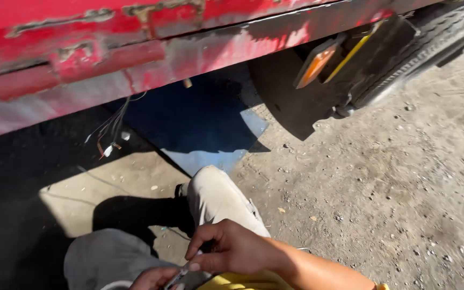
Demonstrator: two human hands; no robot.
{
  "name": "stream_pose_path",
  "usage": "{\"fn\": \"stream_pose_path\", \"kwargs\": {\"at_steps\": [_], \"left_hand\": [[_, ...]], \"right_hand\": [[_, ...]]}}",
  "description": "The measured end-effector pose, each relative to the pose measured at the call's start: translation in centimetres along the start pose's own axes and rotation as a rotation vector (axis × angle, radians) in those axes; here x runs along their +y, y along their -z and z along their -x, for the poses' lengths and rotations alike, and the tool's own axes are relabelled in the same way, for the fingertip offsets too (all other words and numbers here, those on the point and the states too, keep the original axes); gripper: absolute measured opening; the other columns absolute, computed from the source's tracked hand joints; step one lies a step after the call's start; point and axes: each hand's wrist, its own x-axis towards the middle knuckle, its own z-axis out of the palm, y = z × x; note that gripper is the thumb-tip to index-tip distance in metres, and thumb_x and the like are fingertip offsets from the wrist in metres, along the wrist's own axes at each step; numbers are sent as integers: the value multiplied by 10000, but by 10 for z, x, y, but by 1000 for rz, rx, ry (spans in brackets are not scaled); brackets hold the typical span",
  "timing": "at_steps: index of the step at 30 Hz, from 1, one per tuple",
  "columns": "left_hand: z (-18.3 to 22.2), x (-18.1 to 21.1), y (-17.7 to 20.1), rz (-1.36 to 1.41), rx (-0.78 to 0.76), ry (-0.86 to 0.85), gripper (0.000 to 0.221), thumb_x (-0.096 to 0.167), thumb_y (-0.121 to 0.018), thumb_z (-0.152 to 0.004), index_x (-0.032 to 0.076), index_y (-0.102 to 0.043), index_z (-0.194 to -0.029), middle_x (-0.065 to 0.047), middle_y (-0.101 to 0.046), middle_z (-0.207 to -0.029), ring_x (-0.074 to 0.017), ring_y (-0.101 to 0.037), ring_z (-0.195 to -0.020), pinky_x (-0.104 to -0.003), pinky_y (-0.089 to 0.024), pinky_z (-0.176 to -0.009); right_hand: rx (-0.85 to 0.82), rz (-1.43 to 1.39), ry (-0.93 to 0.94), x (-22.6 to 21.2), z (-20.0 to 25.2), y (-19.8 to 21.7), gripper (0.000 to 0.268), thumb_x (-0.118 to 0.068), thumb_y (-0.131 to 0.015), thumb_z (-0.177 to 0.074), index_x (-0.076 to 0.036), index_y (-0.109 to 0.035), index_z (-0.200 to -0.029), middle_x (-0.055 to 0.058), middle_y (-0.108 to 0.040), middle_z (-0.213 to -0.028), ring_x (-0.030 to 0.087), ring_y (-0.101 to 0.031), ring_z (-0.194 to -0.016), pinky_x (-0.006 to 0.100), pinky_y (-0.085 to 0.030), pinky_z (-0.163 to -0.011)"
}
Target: Testing and repairing electrical wiring on the underside of a truck using a circuit tester and tape.
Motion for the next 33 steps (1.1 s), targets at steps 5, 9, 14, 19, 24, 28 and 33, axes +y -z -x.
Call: {"fn": "stream_pose_path", "kwargs": {"at_steps": [5,9,14,19,24,28,33], "left_hand": [[114,259,-225,-530,872,-578,272,78,-766,-787,81,-722,-1055,-15,-748,-920,-176,-717,-721,-284,-576,-641],[113,270,-221,-461,894,-729,234,14,-719,-805,27,-690,-1037,-71,-737,-941,-218,-714,-746,-304,-574,-661],[120,264,-221,-434,996,-726,199,-6,-708,-790,45,-686,-981,-54,-704,-865,-197,-659,-661,-304,-533,-584],[132,252,-221,-351,1075,-682,206,-23,-689,-740,43,-682,-935,-55,-696,-838,-186,-655,-658,-296,-532,-579],[138,240,-212,-152,982,-619,209,-41,-680,-772,39,-689,-965,-30,-693,-786,-116,-611,-655,-253,-517,-590],[152,246,-202,-7,844,-690,241,-65,-645,-827,-3,-664,-1059,-37,-664,-849,-94,-583,-728,-228,-486,-638],[173,245,-191,-38,1099,-796,181,-61,-718,-867,-2,-695,-1037,-37,-628,-959,-125,-588,-830,-242,-474,-743]], "right_hand": [[-93,-69,51,-11,9,16,304,122,-741,-849,-1,-647,-1110,84,-696,-963,129,-629,-788,238,-495,-698],[-84,-94,36,-1,-7,28,284,142,-701,-862,27,-604,-1103,123,-708,-908,134,-645,-719,241,-520,-648],[-137,-88,27,3,-22,23,234,117,-712,-863,30,-595,-1046,157,-714,-957,164,-657,-725,269,-557,-645],[-197,-92,35,3,-33,6,267,126,-723,-847,4,-573,-1030,160,-707,-1009,175,-654,-736,278,-563,-637],[-230,-144,95,6,-36,-7,236,108,-653,-894,17,-545,-1083,195,-713,-971,193,-664,-724,303,-572,-632],[-160,-204,136,12,-45,-15,144,57,-613,-957,23,-556,-1086,179,-707,-841,175,-603,-623,269,-517,-571],[-156,-386,283,8,-51,-20,189,30,-541,-1019,47,-619,-1190,165,-700,-904,211,-647,-755,315,-546,-677]]}}
